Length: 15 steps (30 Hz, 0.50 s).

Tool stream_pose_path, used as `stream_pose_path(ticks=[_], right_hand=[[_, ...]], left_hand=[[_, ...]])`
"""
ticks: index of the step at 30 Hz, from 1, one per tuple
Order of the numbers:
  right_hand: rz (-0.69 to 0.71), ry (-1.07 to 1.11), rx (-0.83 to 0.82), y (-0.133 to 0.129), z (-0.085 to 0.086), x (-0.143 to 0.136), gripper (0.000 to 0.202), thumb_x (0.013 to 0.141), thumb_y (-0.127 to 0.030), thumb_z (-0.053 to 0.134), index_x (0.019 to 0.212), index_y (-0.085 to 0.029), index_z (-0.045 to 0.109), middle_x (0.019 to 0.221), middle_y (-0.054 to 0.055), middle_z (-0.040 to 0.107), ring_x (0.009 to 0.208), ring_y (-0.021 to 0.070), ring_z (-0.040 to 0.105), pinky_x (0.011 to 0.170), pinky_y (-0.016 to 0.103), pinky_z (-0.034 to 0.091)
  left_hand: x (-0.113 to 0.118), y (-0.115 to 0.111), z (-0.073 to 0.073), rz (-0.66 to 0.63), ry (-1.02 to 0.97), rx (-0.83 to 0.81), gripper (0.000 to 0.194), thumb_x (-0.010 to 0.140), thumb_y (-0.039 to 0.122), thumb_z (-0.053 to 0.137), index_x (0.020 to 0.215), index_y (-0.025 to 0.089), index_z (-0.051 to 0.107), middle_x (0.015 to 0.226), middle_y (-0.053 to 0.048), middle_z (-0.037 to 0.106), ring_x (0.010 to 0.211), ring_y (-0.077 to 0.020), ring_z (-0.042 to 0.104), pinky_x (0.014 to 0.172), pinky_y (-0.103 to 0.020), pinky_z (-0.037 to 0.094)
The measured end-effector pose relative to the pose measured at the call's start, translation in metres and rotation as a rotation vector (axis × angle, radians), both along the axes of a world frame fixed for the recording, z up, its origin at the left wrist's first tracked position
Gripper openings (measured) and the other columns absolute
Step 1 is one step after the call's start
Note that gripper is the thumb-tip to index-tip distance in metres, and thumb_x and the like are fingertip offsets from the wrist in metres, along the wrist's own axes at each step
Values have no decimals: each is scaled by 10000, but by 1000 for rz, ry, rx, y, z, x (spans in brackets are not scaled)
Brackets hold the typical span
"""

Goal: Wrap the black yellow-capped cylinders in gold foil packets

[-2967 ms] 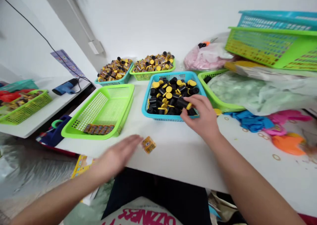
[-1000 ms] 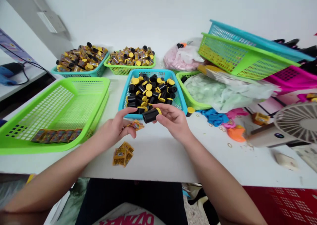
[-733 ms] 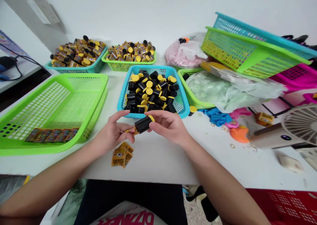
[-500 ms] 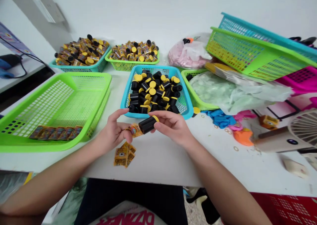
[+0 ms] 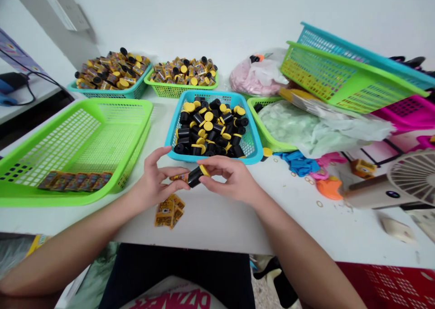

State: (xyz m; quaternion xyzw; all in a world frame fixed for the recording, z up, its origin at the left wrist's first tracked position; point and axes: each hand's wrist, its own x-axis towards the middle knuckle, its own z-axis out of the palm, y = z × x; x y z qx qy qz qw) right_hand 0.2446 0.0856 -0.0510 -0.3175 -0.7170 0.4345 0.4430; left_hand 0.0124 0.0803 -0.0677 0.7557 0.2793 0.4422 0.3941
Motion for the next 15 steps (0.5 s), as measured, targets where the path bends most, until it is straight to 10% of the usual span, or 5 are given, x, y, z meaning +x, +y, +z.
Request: stream_pose_path(ticks=[6,11,15], right_hand=[[-20,3,-59,-3,-2,-6,316,828,-284,753,1133,-214,708,902,37,725,771,141,691,751,313,626],[-62,-73,200,-9,-11,-17,332,827,-262,754,1156,-246,709,1117,70,646,840,138,687,789,310,633],[-99,-123,300,-12,-8,-19,334,839,-234,740,1171,-249,702,1130,76,665,895,147,685,848,316,608]], left_hand=[[6,-5,1,7,-127,-105,844,818,209,767,1398,291,160,962,-20,713,738,-144,730,600,-213,579],[7,-1,-9,79,-79,117,833,770,175,800,1361,294,225,1056,-36,716,985,-195,732,798,-300,603],[6,-2,-5,36,10,-74,847,818,229,769,1413,245,167,1053,-92,742,869,-185,748,773,-302,595]])
